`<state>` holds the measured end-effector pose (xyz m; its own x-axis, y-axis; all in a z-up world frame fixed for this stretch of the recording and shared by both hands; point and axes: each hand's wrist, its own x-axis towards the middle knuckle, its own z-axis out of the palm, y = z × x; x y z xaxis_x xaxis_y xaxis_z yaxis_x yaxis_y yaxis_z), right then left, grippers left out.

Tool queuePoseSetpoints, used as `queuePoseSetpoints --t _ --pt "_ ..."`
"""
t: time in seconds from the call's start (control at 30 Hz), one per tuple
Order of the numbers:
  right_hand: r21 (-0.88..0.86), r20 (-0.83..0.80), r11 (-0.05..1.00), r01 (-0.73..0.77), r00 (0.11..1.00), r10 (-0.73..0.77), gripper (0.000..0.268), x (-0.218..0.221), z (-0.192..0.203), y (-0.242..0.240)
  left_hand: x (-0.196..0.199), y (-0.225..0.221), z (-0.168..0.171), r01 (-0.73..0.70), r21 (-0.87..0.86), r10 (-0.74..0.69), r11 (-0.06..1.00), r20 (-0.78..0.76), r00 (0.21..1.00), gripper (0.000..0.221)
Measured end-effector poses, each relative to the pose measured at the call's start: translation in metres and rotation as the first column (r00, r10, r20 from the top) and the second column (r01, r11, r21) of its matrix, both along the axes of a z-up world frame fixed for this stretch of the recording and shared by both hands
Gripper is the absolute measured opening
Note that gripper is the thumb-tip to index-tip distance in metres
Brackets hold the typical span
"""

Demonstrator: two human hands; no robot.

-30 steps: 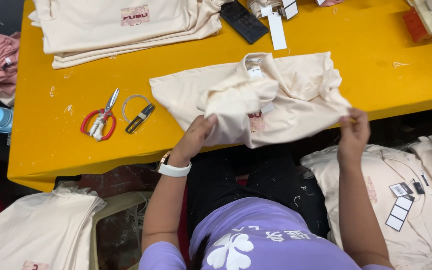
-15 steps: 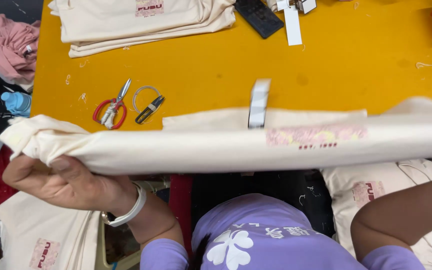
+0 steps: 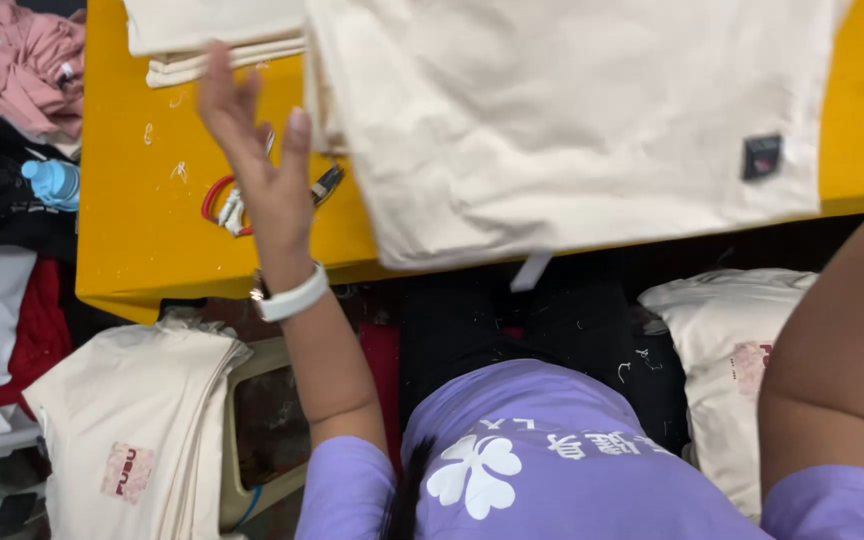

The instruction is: Inspecting a t-shirt for defects and trimming excess fabric from the neckline using scissors

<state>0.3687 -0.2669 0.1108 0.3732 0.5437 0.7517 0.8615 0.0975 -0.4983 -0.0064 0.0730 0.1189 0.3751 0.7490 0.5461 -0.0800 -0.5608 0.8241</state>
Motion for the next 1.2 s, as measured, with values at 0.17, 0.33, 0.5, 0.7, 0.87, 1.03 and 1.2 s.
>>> queuePoseSetpoints --t 0.17,0.33,0.5,0.7,0.87,1.03,1.2 --pt "-0.211 -0.053 0.949 -0.233 0.972 0.227 0.035 -0.098 -0.042 0.063 0.010 -0.044 -0.079 0.166 -0.199 -0.168 0.966 0.005 0.986 0.027" --pt "-0.445 0.198 0.867 -0.226 0.919 0.341 0.036 -0.149 -0.122 0.098 0.019 -0.103 -0.141 0.195 -0.111 -0.217 0.975 -0.239 0.947 0.024" --pt "-0.524 0.127 0.826 -0.210 0.939 0.319 0.005 -0.149 -0.103 0.110 0.031 -0.127 -0.138 0.122 0.338 0.080 0.933 -0.526 0.847 0.051" --pt "-0.063 0.313 0.992 0.112 0.946 -0.087 0.021 -0.051 -0.072 0.073 0.030 -0.097 -0.150 -0.198 0.456 0.370 0.868 -0.327 0.870 0.048" --pt "-0.216 0.271 0.942 0.257 0.943 -0.195 0.019 -0.032 -0.068 0.049 0.038 -0.119 -0.160 0.113 0.507 0.110 0.855 -0.388 0.915 0.031" --pt "-0.166 -0.337 0.970 -0.179 0.934 0.115 0.020 -0.098 -0.075 0.092 0.036 -0.073 -0.120 -0.187 0.581 0.330 0.792 -0.150 0.932 0.014" --pt "-0.228 -0.342 0.950 -0.213 0.931 0.126 0.011 -0.117 -0.101 0.154 -0.017 0.015 -0.136 -0.449 0.442 0.610 0.777 -0.707 0.359 0.042"
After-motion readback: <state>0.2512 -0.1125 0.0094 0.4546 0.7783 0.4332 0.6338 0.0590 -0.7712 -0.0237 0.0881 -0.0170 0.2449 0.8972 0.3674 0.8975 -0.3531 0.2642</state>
